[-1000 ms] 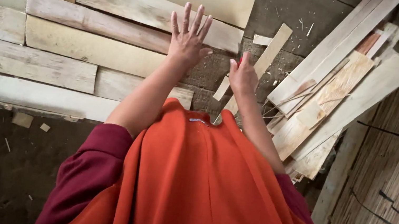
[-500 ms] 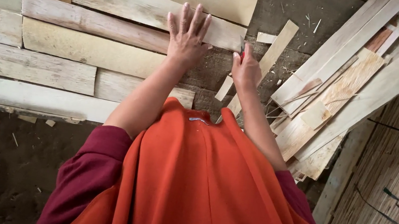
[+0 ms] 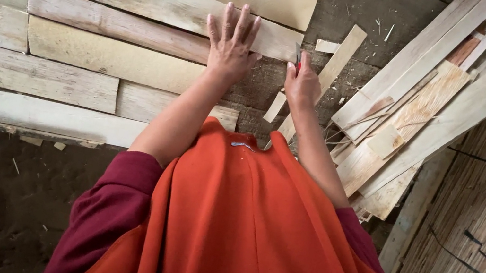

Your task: Trimming the edges of thin wooden planks using a utility knife in a workshop environment.

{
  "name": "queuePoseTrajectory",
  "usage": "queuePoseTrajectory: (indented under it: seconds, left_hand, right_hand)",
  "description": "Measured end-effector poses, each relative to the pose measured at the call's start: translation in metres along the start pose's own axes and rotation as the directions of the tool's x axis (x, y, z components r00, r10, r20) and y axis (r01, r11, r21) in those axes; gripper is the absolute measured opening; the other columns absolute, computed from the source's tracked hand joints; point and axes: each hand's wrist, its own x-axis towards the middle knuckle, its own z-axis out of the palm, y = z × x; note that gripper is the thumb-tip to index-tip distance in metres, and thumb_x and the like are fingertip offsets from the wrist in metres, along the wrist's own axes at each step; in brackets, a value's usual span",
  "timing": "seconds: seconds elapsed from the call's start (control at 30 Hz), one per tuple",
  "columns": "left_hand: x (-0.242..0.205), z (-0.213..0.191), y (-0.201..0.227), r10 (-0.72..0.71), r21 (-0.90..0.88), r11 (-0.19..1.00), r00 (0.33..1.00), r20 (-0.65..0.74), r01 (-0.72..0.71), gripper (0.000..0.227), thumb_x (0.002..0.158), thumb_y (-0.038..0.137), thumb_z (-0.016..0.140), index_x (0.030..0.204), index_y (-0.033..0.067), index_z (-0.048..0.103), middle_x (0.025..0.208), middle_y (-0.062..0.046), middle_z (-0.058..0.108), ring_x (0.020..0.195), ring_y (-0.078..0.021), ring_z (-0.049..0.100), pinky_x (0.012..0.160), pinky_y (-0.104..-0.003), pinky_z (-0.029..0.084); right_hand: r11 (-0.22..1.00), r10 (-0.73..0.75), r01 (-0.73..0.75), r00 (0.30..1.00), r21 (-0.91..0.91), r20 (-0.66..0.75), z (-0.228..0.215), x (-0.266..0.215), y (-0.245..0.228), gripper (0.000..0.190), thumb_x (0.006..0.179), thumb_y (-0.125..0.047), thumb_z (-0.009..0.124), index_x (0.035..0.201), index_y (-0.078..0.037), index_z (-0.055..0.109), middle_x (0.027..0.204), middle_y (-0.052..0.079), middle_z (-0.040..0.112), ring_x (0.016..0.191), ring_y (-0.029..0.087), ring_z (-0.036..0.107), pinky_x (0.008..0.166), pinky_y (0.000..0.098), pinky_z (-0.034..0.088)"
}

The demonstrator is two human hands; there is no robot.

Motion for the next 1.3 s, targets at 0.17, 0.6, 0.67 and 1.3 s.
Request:
queuePoseTrajectory:
  seconds: [0.17,0.6,0.67,1.3]
  left_hand:
    - [0.002,0.006,-0.001,-0.001,0.010,1.000,1.000,-0.013,0.001,0.084,0.106,0.062,0.041,0.166,0.0295,-0.007,0.162,-0.003,-0.032,0.146,-0.0382,-0.028,0.112,-0.073,-0.017]
    - [0.013,0.044,-0.009,0.101,0.205,0.979,0.894,-0.436,-0.010,0.094,0.094,0.081,0.031,0.162,0.0259,-0.004,0.164,-0.008,-0.032,0.146,-0.0400,-0.032,0.110,-0.072,-0.019]
    - [0.005,0.032,-0.003,0.102,0.205,0.979,0.896,-0.432,-0.012,0.094,0.093,0.076,0.032,0.160,0.0235,-0.007,0.163,-0.009,-0.033,0.145,-0.0391,-0.033,0.111,-0.070,-0.022]
    - [-0.037,0.121,0.106,0.008,-0.117,0.993,0.978,-0.207,-0.033,0.035,0.078,0.032,0.075,0.100,0.0152,0.054,0.098,-0.002,0.054,0.089,-0.0225,0.067,0.061,-0.033,0.062]
  right_hand:
    - [1.000,-0.019,0.019,1.000,-0.007,-0.002,0.001,0.001,0.002,0.040,0.106,-0.023,0.059,0.144,-0.019,0.046,0.080,0.002,0.067,0.047,0.010,0.053,0.034,0.0214,0.045]
    - [0.999,-0.038,0.038,0.999,0.038,-0.002,0.002,0.002,0.008,0.042,0.104,-0.030,0.059,0.142,-0.023,0.044,0.096,0.007,0.075,0.074,0.030,0.072,0.059,0.0437,0.058]
    - [0.991,-0.078,0.086,0.994,0.106,-0.078,-0.009,-0.010,0.006,0.036,0.101,-0.016,0.063,0.133,-0.013,0.046,0.085,0.005,0.068,0.061,0.020,0.062,0.047,0.0314,0.051]
    - [0.970,0.217,-0.165,0.918,0.177,-0.333,-0.022,-0.044,0.112,0.051,0.075,-0.016,0.071,0.118,-0.011,0.044,0.110,0.020,0.050,0.108,0.052,0.060,0.095,0.0589,0.048]
